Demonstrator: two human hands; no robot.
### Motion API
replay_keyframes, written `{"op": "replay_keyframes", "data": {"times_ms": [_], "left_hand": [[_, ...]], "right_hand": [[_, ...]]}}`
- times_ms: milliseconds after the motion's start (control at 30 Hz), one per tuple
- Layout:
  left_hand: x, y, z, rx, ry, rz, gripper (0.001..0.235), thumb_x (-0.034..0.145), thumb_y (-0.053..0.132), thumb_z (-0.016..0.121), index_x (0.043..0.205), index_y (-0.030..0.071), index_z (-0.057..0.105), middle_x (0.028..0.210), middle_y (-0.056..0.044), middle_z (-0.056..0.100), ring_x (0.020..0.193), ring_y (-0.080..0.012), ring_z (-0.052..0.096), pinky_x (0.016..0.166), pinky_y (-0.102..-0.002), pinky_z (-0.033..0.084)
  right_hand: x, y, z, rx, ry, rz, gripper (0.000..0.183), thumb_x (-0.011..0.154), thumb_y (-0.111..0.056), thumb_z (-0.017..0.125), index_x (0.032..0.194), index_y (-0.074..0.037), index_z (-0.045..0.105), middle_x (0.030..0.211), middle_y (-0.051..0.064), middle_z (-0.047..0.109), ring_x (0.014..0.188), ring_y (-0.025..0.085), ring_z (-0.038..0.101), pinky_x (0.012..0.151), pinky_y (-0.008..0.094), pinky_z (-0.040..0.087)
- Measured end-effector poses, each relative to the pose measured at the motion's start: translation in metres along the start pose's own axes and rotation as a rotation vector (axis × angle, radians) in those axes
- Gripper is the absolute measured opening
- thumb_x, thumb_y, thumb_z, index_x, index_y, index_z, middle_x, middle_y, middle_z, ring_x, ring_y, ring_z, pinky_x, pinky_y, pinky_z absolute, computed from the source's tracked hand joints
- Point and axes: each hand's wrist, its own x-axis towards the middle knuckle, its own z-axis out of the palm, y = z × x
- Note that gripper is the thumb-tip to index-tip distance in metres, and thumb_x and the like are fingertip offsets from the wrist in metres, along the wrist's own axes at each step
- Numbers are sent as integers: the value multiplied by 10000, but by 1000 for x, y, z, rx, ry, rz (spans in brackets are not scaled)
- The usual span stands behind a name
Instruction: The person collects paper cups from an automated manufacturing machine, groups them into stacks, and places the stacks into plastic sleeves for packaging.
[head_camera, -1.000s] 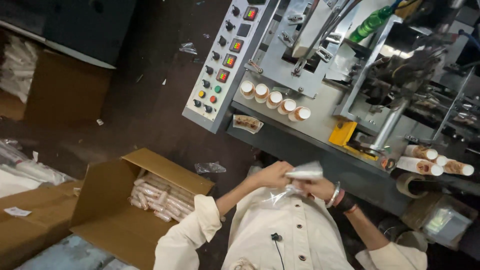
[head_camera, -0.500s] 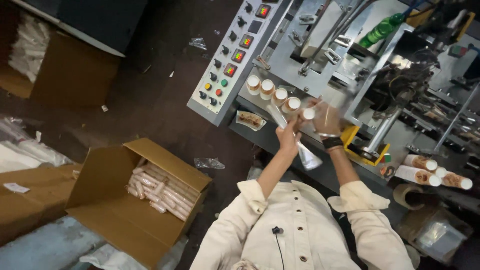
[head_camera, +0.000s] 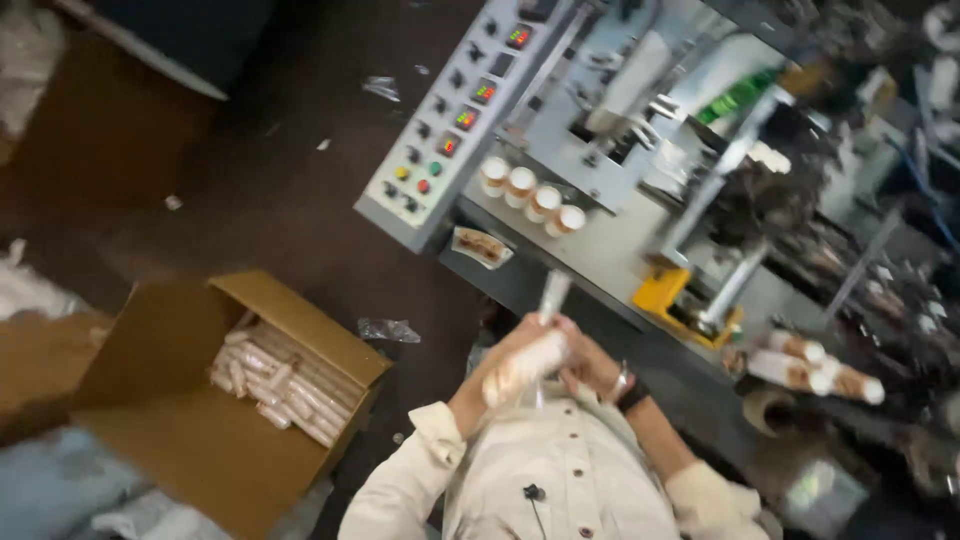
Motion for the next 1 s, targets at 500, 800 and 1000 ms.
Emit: {"op": "replay_keyframes", "data": {"times_ms": [500,800,1000], "left_hand": [[-115,103,-1,523,208,-59,645,820,575,794,1160,32,717,990,-48,711,871,-148,662,765,-319,525],[-343,151,-149,2020,797,-466,257,745,335,776,942,170,771,904,-111,764,864,-293,746,780,-461,591],[-245,178,17,1520,678,5,728,794,288,751,1470,222,491,1057,-191,737,956,-386,719,836,-502,555]], "right_hand": [[65,25,71,-798,283,-575,404,1077,-331,556,1256,14,665,1074,120,725,981,178,672,888,328,532],[90,46,83,-754,-11,-257,469,992,-321,603,1329,6,609,1052,107,766,1006,192,729,898,330,575],[107,45,106,-621,-11,-37,433,932,-264,633,1324,-80,615,1080,25,754,974,140,726,811,316,586]]}}
